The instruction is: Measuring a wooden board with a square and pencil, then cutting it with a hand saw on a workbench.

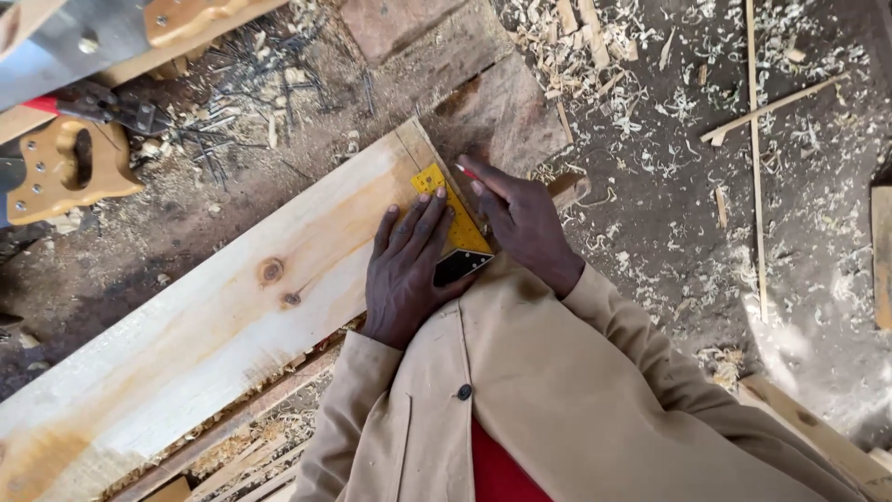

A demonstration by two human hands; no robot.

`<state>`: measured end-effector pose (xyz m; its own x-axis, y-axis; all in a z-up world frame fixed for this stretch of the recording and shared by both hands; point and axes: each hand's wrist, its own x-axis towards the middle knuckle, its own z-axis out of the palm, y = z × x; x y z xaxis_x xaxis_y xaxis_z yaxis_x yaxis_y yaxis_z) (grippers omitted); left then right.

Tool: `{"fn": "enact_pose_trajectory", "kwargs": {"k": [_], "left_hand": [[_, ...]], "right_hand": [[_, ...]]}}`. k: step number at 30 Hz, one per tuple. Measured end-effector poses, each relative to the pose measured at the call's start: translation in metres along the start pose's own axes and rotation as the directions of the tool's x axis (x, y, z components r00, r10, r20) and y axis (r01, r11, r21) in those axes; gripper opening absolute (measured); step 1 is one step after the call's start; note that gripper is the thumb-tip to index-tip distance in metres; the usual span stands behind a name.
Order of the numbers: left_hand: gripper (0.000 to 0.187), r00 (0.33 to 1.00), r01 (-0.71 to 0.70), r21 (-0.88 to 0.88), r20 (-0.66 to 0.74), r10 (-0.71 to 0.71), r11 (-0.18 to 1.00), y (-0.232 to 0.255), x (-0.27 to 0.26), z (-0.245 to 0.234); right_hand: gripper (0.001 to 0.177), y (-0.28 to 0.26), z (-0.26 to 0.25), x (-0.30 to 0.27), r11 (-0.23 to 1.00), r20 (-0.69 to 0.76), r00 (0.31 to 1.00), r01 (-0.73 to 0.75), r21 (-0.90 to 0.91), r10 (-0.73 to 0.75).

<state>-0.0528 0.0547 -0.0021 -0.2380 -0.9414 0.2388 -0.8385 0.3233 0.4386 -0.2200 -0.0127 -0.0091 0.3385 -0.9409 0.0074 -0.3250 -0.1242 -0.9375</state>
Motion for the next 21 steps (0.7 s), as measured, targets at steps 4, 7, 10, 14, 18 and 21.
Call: {"fn": "enact_pose_trajectory", "kwargs": {"k": [4, 7, 10, 14, 18, 21], "left_hand": [[0.075, 0.999, -0.025, -0.004, 0.021, 0.025, 1.000, 0.000, 0.001, -0.004], [0.079, 0.998, -0.041, 0.005, 0.047, 0.041, 0.999, -0.001, 0.000, -0.004], [0.079, 0.998, -0.047, 0.036, 0.054, 0.045, 0.998, -0.002, 0.001, -0.003], [0.079, 0.997, -0.048, 0.058, 0.067, 0.044, 0.997, -0.001, -0.001, -0.002], [0.077, 0.996, -0.072, 0.092, 0.055, 0.067, 0.993, -0.001, -0.001, 0.000], [0.075, 0.997, -0.067, 0.099, 0.054, 0.062, 0.993, 0.000, -0.002, 0.000]], "right_hand": [[0.033, -0.011, -0.001, 0.001, 1.000, -0.004, 1.000, -0.022, 0.020, 0.022], [0.035, -0.015, -0.002, -0.001, 0.999, -0.008, 0.999, -0.033, 0.042, 0.033], [0.035, -0.012, -0.001, -0.001, 0.997, -0.017, 0.999, -0.043, 0.067, 0.044], [0.036, -0.003, 0.000, -0.005, 0.996, -0.001, 0.996, -0.090, 0.024, 0.090], [0.033, -0.021, 0.002, 0.000, 0.996, -0.020, 0.996, -0.092, 0.023, 0.092], [0.035, -0.019, -0.004, -0.008, 0.996, 0.019, 0.997, -0.076, -0.050, 0.077]]}}
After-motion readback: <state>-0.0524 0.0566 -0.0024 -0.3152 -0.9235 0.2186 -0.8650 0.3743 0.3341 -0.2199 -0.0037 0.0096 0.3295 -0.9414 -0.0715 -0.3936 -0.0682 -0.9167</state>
